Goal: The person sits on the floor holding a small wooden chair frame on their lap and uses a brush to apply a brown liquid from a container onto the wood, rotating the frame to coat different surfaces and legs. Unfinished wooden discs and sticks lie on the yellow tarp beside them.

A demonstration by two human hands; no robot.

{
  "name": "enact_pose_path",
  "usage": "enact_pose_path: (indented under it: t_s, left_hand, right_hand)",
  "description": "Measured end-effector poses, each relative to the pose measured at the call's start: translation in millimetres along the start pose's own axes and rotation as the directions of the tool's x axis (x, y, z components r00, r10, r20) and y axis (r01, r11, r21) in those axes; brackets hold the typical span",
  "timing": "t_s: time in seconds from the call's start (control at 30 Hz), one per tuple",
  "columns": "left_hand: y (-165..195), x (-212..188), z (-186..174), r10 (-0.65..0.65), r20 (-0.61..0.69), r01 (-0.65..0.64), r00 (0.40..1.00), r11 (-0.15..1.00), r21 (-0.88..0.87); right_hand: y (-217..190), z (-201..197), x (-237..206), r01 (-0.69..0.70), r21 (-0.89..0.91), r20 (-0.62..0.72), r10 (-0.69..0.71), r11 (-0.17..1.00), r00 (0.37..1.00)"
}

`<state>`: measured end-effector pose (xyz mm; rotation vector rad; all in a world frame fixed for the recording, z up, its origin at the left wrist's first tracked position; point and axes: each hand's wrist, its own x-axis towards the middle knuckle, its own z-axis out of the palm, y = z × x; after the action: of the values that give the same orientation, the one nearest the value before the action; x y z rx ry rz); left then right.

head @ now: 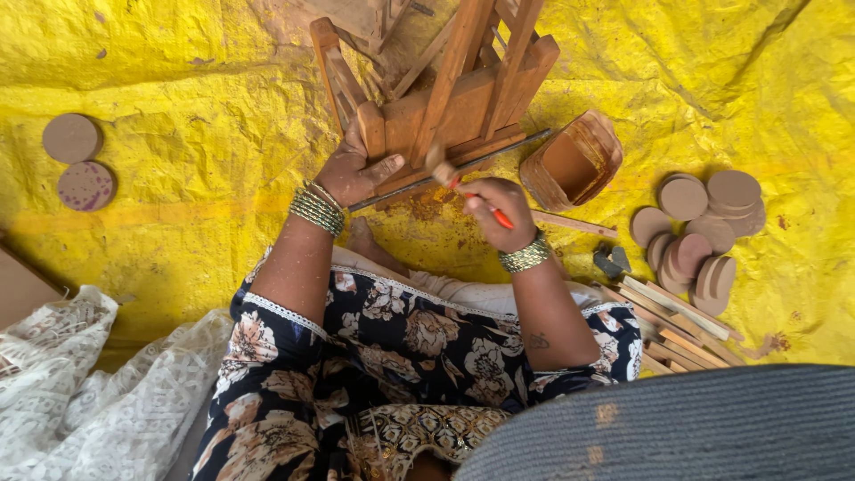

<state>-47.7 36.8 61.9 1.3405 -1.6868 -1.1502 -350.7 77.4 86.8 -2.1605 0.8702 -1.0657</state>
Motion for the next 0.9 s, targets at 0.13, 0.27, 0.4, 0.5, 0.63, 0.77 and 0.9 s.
enact_pose_path:
  t_s: [0.13, 0.27, 0.4, 0.5, 0.63, 0.77, 0.9]
  left_hand:
    - [-3, 1, 2, 0.028, -0.016, -0.028, 0.999, 1.0, 0.0]
    - [-4, 2, 4, 0.156, -0.042, -0.156, 0.987, 0.988, -0.005]
    - [-2, 2, 1, -0.004, -0.013, 0.004, 1.0, 0.999, 0.032]
    - [0, 2, 2, -0.017, -0.022, 0.017, 1.0, 1.0, 0.021]
    - [1, 2, 2, 0.079, -0.03, -0.078, 0.996, 0.997, 0.023]
    - [-1, 2, 2, 0.095, -0.031, -0.094, 0.995, 0.995, 0.028]
    - [-2, 2, 2, 0.021, -0.022, -0.02, 1.0, 1.0, 0.021]
  right_hand:
    - [-3, -5, 2, -0.021, -0.016, 0.064, 0.022, 1.0, 0.998]
    - [-17, -27, -2, 0.104, -0.031, -0.186, -0.108, 0.994, 0.977]
    - [-20, -17, 1, 0.174, 0.041, -0.328, -0.151, 0.984, 0.932]
    - [-18, -9, 5, 0.058, 0.013, -0.129, -0.056, 0.998, 0.99]
    - [-16, -20, 6, -0.12, 0.079, 0.102, 0.112, 0.99, 0.988]
    - [-15, -33, 3, 0.089, -0.048, -0.088, -0.093, 0.995, 0.992]
    - [-15, -6, 3, 0.159, -0.022, -0.383, -0.155, 0.987, 0.911]
